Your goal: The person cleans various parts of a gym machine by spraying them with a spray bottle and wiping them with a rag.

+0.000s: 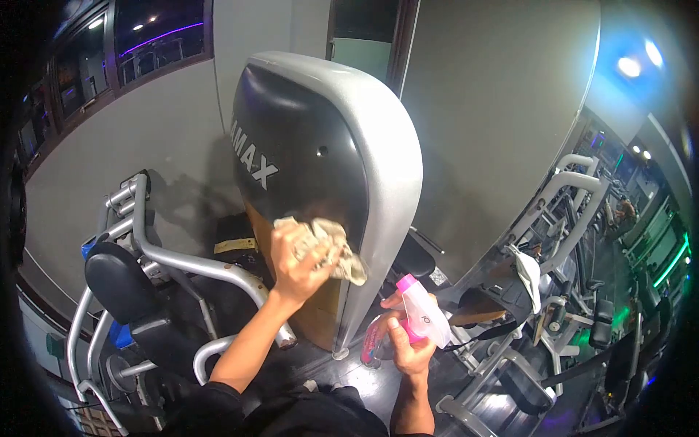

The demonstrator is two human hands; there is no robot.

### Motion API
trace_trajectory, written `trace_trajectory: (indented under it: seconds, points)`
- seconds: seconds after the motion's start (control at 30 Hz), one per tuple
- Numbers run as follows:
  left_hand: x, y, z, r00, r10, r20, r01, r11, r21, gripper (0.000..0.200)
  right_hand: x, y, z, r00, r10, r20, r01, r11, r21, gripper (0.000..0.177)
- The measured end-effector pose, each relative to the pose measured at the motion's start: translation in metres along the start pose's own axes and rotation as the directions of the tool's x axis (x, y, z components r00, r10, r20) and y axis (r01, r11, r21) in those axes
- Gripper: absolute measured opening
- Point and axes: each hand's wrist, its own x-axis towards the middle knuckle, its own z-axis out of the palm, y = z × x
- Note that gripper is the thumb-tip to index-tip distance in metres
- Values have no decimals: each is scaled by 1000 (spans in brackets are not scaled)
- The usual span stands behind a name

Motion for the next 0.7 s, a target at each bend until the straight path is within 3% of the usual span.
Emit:
trace_trajectory:
  seconds: [0.13, 0.27, 0.33, 0.37, 0.6, 0.7]
  points:
    - [-20, 6, -6, 996, 2, 88, 3, 998, -58, 36, -1, 6, 0, 999, 13, 40, -13, 1000, -17, 39]
    - [-8, 7, -3, 970, -162, -181, 146, 984, -101, 42, 0, 7, 5, 999, 43, 29, -43, 999, 2, 38]
    - [7, 14, -1, 961, -170, -220, 156, 985, -79, 43, 1, 7, 8, 999, 41, 17, -41, 999, 30, 38]
    - [13, 22, -3, 977, -186, -108, 183, 983, -35, 44, 2, 8, 9, 999, 40, 3, -40, 998, 57, 37]
    - [-26, 21, 14, 991, -126, -43, 126, 992, -14, 46, 0, 16, 6, 999, 46, 10, -46, 999, 11, 38]
    - [-13, 13, 15, 999, -28, -44, 28, 1000, -1, 45, -5, 21, 4, 997, 82, 6, -82, 997, -7, 40]
